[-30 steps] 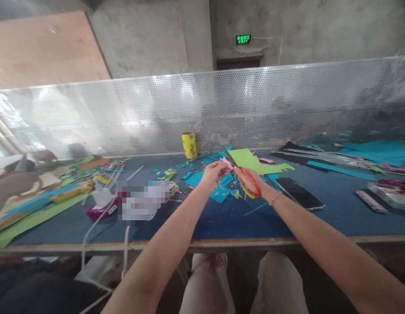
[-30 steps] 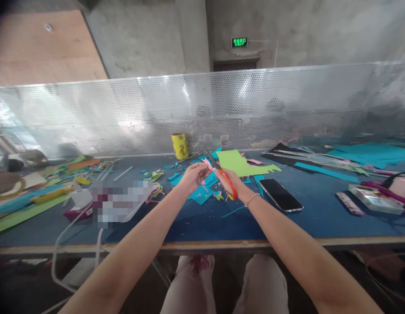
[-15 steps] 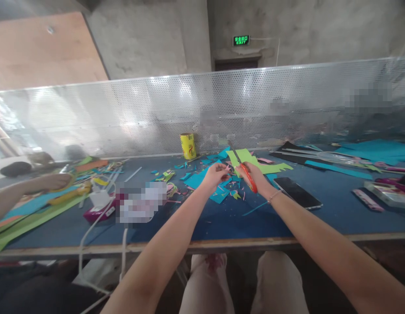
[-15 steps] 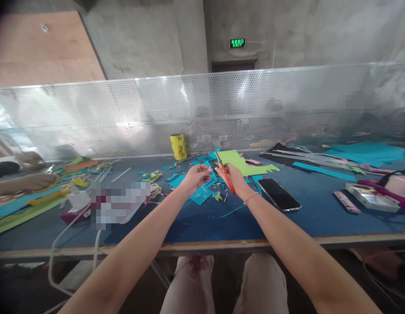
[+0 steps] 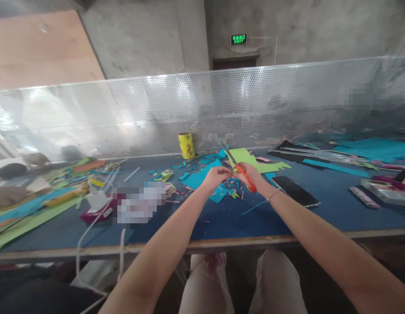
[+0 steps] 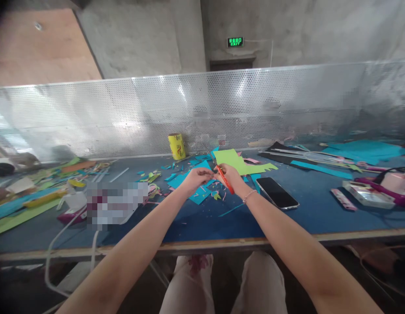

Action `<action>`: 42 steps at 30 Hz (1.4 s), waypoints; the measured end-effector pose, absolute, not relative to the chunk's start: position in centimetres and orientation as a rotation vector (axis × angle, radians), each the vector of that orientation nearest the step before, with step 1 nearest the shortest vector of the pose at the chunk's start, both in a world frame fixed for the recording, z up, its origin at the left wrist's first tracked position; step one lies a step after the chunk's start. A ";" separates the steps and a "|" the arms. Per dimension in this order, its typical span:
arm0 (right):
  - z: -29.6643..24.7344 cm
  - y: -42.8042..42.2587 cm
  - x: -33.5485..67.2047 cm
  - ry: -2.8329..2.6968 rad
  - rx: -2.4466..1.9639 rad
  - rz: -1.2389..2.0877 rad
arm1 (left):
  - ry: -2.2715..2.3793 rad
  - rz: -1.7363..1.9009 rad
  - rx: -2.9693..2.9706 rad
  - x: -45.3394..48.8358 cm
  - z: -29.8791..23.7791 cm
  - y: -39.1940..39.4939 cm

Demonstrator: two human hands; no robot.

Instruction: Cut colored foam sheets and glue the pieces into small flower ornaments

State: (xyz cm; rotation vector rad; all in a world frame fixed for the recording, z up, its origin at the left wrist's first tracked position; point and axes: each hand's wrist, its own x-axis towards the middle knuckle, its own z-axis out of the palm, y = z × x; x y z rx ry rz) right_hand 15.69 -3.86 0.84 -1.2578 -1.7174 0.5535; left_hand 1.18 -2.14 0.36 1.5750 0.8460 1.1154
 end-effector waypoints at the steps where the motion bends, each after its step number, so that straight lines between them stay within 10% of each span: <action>1: 1.0 -4.0 15.6 -1.707 -1.279 0.543 | 0.859 1.130 1.557 1.2 0.4 -2.2; 42: -0.5 -4.4 14.5 -1.790 -1.024 0.872 | 0.751 1.724 1.190 0.6 1.5 -1.4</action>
